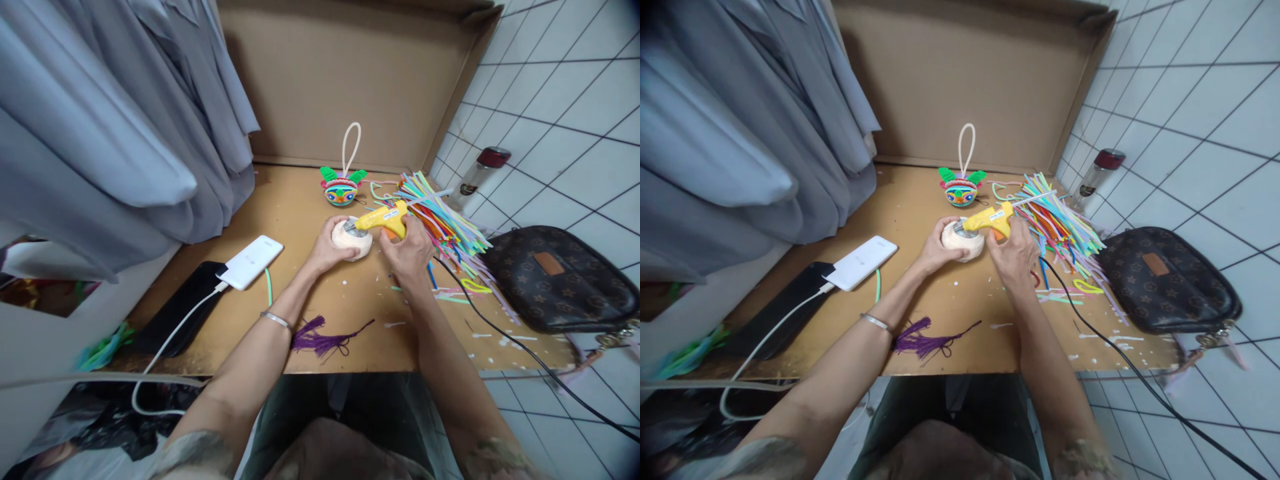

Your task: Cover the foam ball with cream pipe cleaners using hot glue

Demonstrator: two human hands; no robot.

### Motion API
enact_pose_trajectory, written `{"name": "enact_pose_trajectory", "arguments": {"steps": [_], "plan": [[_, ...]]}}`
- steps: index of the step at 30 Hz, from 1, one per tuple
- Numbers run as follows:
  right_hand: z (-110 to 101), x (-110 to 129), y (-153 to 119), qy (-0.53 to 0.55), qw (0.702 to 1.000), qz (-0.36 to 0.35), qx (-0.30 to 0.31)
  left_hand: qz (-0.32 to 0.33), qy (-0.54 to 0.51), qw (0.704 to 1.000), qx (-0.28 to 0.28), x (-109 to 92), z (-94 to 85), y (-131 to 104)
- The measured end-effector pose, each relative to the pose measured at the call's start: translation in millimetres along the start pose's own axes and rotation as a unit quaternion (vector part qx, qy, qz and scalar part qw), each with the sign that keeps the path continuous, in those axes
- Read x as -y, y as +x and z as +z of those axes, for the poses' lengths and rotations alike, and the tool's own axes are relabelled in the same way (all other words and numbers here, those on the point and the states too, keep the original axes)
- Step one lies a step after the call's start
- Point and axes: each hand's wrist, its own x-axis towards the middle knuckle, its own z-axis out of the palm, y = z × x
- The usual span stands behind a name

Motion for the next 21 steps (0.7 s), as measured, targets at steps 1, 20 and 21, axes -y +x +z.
{"name": "enact_pose_trajectory", "arguments": {"steps": [1,20,21], "plan": [[0.2,0.0,-0.5,0.001,1.0,0.001,0.0,0.001,-0.001,1.0,-0.001,0.1,0.1,0.1],[6.5,1.8,-5.7,0.016,1.0,0.007,0.002,0.013,-0.002,1.0,-0.002,1.3,0.7,0.6],[6.5,2.3,-5.7,0.017,1.0,0.009,0.003,0.012,-0.001,1.0,-0.002,1.0,0.7,0.5]]}}
